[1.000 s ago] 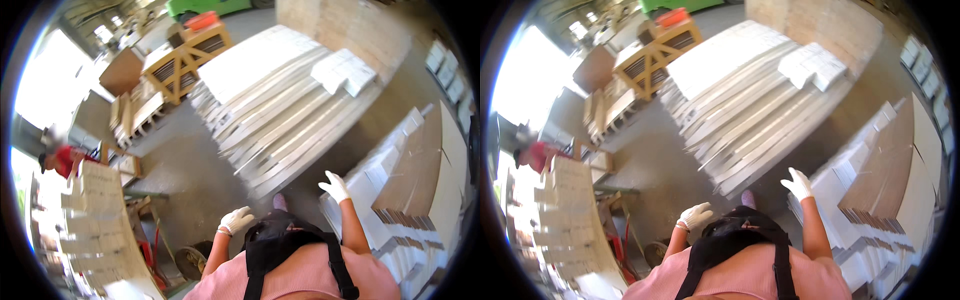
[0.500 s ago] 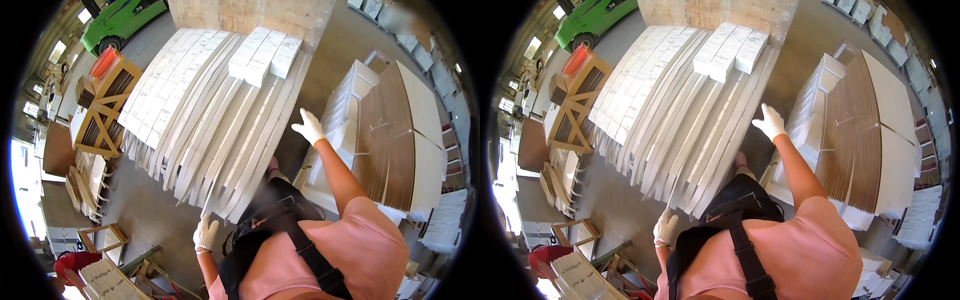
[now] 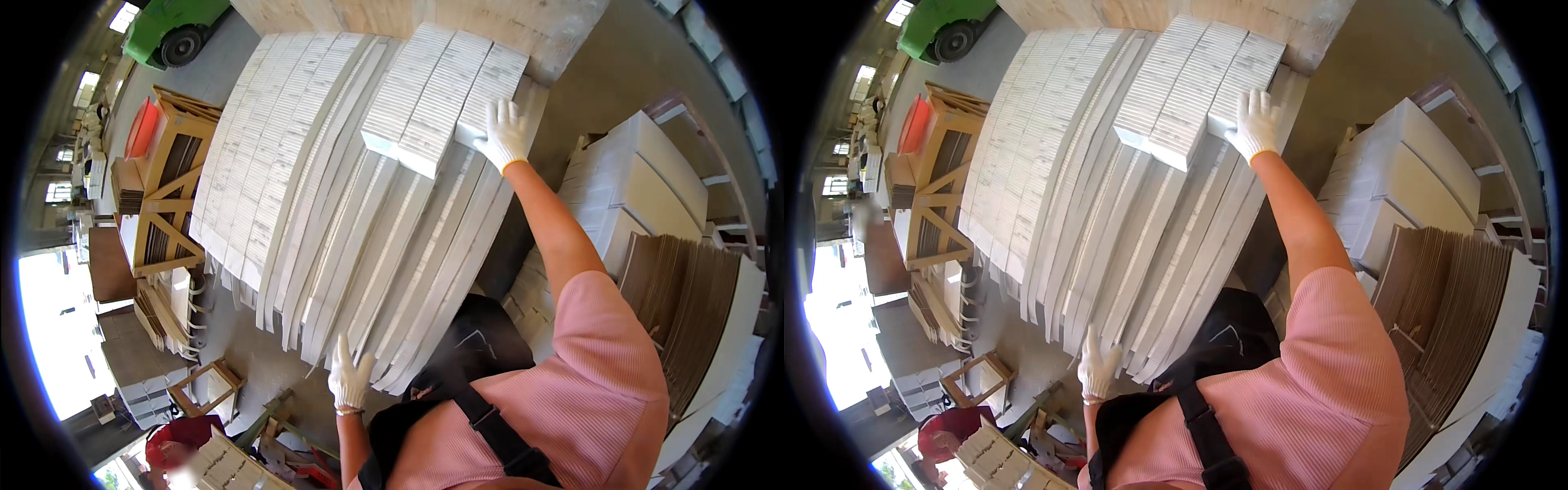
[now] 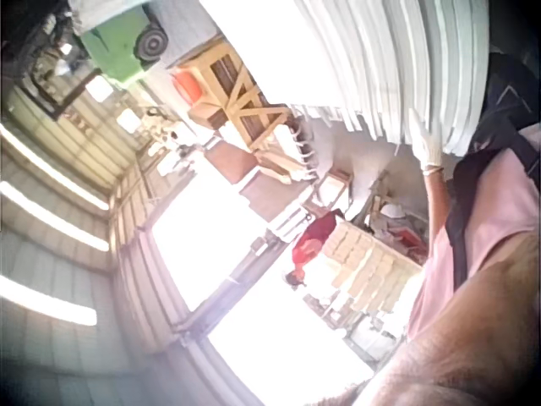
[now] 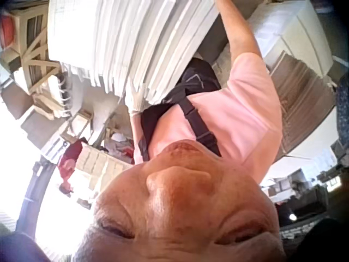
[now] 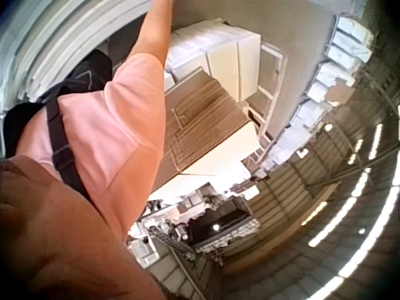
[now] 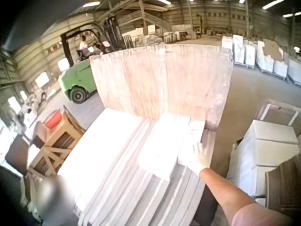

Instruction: The person stacks white rectangular blocks on a table, picking them from nearby piles and arranging them into neat columns. They occasionally move aside other items and adjust the stack alignment.

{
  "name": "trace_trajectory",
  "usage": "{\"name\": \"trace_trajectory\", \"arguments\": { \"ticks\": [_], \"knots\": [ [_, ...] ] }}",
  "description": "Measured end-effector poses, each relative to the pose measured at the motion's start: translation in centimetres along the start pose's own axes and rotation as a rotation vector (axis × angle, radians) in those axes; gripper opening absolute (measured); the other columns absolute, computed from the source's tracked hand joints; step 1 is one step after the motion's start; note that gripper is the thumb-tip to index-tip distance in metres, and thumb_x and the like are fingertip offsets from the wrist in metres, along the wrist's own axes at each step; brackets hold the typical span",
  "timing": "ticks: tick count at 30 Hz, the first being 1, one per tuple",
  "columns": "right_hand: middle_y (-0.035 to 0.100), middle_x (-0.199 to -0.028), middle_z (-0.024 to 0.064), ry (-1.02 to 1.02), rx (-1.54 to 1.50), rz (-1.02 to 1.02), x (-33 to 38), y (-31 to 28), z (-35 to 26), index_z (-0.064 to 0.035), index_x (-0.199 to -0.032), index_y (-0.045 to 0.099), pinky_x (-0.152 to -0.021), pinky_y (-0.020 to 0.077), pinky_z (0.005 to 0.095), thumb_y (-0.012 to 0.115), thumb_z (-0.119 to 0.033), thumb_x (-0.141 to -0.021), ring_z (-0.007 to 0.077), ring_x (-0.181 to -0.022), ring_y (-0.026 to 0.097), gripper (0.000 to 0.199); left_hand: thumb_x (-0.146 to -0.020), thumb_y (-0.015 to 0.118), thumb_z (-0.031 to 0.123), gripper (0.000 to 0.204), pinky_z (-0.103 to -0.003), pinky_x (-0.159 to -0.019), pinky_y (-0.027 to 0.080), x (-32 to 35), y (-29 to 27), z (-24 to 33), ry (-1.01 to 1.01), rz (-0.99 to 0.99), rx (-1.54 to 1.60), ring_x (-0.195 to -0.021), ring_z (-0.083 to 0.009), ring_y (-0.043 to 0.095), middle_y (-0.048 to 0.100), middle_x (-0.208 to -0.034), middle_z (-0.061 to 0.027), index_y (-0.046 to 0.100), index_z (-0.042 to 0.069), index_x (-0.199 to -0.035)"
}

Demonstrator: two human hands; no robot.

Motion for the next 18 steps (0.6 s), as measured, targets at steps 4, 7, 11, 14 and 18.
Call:
{"name": "trace_trajectory", "arguments": {
  "ticks": [4,7,11,14,18],
  "knots": [
    [0.039,-0.153,0.0144,-0.044,-0.036,-0.074,-1.6,2.5,-1.8,-0.0064,-0.15,0.036,-0.109,0.0301,0.0531,0.078,-0.049,-0.073,0.032,-0.141,0.032,0.098,-0.08,0.073,0.038,0.085,-0.05,-0.102,0.045,-10.5,-0.1,8.6,0.153,0.067,-0.127,-0.129,-0.0414,0.05,0.044,-0.148,-0.0234,0.036,0.009,-0.151],
    [0.036,-0.154,0.0193,-0.106,-0.145,-0.132,-2.3,2.7,-1.1,-0.0039,-0.152,0.031,-0.115,0.0268,0.0543,0.078,-0.041,-0.077,0.0364,-0.144,0.03,0.096,-0.08,0.074,0.039,0.087,-0.049,-0.11,0.037,-18.6,0.7,16.0,0.267,0.033,-0.232,-0.14,-0.0373,0.039,0.033,-0.157,-0.0181,0.033,0.014,-0.153],
    [0.039,-0.151,0.0195,-0.153,-0.195,-0.121,-3.0,2.7,0.2,-0.0027,-0.148,0.036,-0.113,0.0286,0.0525,0.08,-0.038,-0.075,0.0372,-0.143,0.031,0.093,-0.081,0.071,0.04,0.09,-0.051,-0.116,0.03,-26.9,3.6,25.2,0.466,0.022,-0.492,-0.149,-0.0336,0.023,0.019,-0.164,-0.0117,0.026,0.018,-0.156],
    [0.04,-0.15,0.0197,-0.149,-0.208,-0.143,-3.9,2.5,0.7,-0.0015,-0.145,0.04,-0.112,0.0299,0.0512,0.082,-0.034,-0.073,0.0376,-0.141,0.032,0.09,-0.083,0.069,0.037,0.09,-0.051,-0.12,0.022,-31.4,5.7,30.1,0.609,0.012,-0.642,-0.152,-0.0327,0.015,0.015,-0.166,-0.0102,0.022,0.019,-0.158],
    [0.04,-0.149,0.0197,-0.176,-0.222,-0.153,-4.4,2.2,0.5,-0.0004,-0.143,0.042,-0.111,0.0309,0.0502,0.083,-0.029,-0.072,0.0374,-0.14,0.034,0.088,-0.085,0.067,0.034,0.09,-0.053,-0.122,0.014,-35.7,8.6,33.0,0.745,0.004,-0.805,-0.153,-0.0321,0.011,0.013,-0.166,-0.0098,0.018,0.02,-0.159]
  ]
}}
Point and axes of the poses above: each hand's wrist, its own x-axis away from the middle knuckle, its own y-axis out of the palm, z = x × y, the point moved 5 cm from there along -x, towards the middle knuckle
